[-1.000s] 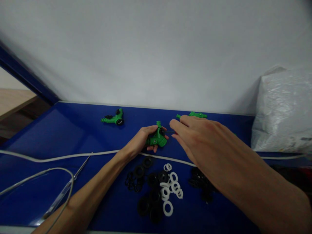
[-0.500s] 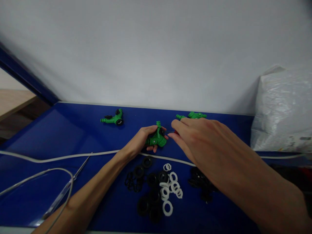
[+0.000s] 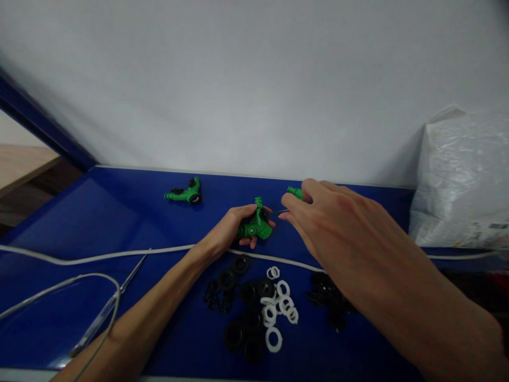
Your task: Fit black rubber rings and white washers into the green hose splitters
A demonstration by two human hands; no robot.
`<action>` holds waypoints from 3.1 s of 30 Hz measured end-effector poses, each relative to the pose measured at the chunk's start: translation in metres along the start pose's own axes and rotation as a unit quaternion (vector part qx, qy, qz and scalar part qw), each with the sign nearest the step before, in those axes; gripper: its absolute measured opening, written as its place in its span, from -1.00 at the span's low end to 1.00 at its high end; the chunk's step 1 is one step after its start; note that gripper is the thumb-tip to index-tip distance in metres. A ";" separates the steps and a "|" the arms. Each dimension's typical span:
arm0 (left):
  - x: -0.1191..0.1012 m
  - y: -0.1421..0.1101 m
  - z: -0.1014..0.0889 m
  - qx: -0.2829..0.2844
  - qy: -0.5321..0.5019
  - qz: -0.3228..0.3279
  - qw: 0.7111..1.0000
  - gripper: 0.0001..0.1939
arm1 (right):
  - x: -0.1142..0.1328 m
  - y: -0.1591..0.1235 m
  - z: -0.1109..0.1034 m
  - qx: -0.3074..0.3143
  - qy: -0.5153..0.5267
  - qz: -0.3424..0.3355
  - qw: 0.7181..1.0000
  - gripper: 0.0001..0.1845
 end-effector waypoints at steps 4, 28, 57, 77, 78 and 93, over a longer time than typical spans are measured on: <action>-0.001 -0.001 0.001 -0.007 -0.010 0.004 1.000 -0.62 | 0.003 -0.007 -0.003 -0.023 0.037 -0.013 0.999 -0.61; 0.000 0.000 0.000 -0.005 0.010 0.000 1.000 -0.62 | 0.004 -0.002 -0.007 -0.012 0.078 -0.012 0.997 -0.69; -0.006 -0.003 0.003 0.000 0.021 0.008 1.000 -0.62 | 0.005 -0.005 0.000 -0.005 0.084 -0.012 0.996 -0.65; -0.002 -0.001 0.000 0.012 0.018 0.017 1.000 -0.63 | -0.002 -0.003 0.004 -0.019 0.086 -0.006 0.996 -0.71; -0.001 -0.001 -0.001 0.011 0.016 0.016 1.000 -0.62 | -0.005 -0.004 0.002 -0.029 0.096 -0.007 0.995 -0.72; 0.004 0.007 -0.005 0.011 -0.038 0.016 0.999 -0.58 | -0.005 -0.134 0.031 -0.079 0.364 0.051 0.927 -0.89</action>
Point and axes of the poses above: each hand's wrist, its own y-axis towards the middle knuckle, its own z-axis out of the palm, x = y × z, the point moved 4 cm from there along y, towards the middle knuckle, and after that the axes turned 2 degrees about -z, right-handed, at the moved point
